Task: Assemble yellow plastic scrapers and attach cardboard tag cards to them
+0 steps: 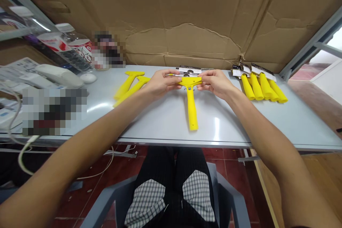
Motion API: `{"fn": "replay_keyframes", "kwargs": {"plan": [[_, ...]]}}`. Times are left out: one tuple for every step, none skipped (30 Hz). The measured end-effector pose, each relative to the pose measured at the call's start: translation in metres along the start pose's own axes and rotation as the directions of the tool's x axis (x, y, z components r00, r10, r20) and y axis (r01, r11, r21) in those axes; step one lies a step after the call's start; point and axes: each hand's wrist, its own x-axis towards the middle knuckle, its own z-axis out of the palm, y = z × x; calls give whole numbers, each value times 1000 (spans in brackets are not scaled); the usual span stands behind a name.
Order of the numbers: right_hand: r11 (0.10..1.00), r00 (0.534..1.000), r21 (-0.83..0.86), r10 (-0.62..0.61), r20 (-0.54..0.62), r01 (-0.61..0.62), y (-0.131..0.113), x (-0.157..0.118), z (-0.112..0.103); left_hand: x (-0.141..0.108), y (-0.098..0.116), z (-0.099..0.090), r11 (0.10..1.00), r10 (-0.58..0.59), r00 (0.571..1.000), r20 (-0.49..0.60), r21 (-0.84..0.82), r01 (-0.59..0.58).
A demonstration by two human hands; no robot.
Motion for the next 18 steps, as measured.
{"fn": "replay_keyframes", "kwargs": {"plan": [[1000, 1000, -1, 0, 1, 0, 0, 0, 0, 0, -1, 0, 1000, -2, 1000, -8, -5, 2], [1000, 1000, -1, -2, 3, 2, 0, 0, 0, 0, -1, 0, 1000, -3, 1000, -14, -5, 3], [1000, 1000, -1, -5, 8, 5, 1, -1, 0, 0, -1, 1, 1000, -2, 1000, -16, 0, 2], [1000, 1000, 0, -8, 14, 8, 1, -1, 0, -1, -1, 1, 1000, -1, 1000, -17, 7, 1], [1000, 1000, 2, -9, 20, 9, 1, 0, 0, -1, -1, 2, 1000, -2, 1000, -18, 13, 2], [1000, 1000, 6, -9, 22, 9, 2, 0, 0, -2, 0, 3, 1000, -2, 1000, -22, 17, 3], [1000, 1000, 11, -8, 24, 7, 2, 0, 0, -3, 0, 4, 1000, -3, 1000, -28, 17, 4], [1000, 1000, 18, -4, 25, 4, 2, 1, 0, -4, 1, 5, 1000, -3, 999, -36, 16, 4], [1000, 1000, 26, -1, 26, 0, 2, 1, 0, -4, 1, 6, 1000, -2, 999, -46, 16, 3], [999, 1000, 36, 4, 27, -5, 2, 1, 0, -5, 2, 7, 1000, -1, 998, -58, 18, 2], [999, 1000, 48, 8, 29, -9, 2, 1, 0, -5, 2, 8, 1000, 1, 998, -67, 23, 1], [998, 999, 61, 9, 34, -11, 1, 1, 0, -5, 3, 8, 1000, 3, 997, -74, 28, -1], [997, 999, 72, 6, 42, -9, 1, 1, 0, -5, 3, 8, 999, 5, 997, -79, 33, -3], [997, 999, 78, 0, 50, -4, 1, 1, 0, -4, 2, 8, 999, 7, 997, -81, 36, -4], [997, 998, 77, -7, 59, 3, 1, 0, 0, -4, 2, 8, 999, 9, 997, -82, 37, -6], [998, 998, 68, -15, 62, 10, 1, -1, 0, -4, 2, 8, 999, 10, 997, -82, 36, -7], [998, 998, 56, -22, 61, 19, 1, -1, -1, -3, 2, 8, 999, 11, 996, -83, 33, -9], [999, 998, 44, -27, 55, 24, 2, -2, -1, -3, 1, 8, 1000, 13, 996, -85, 28, -11]]}}
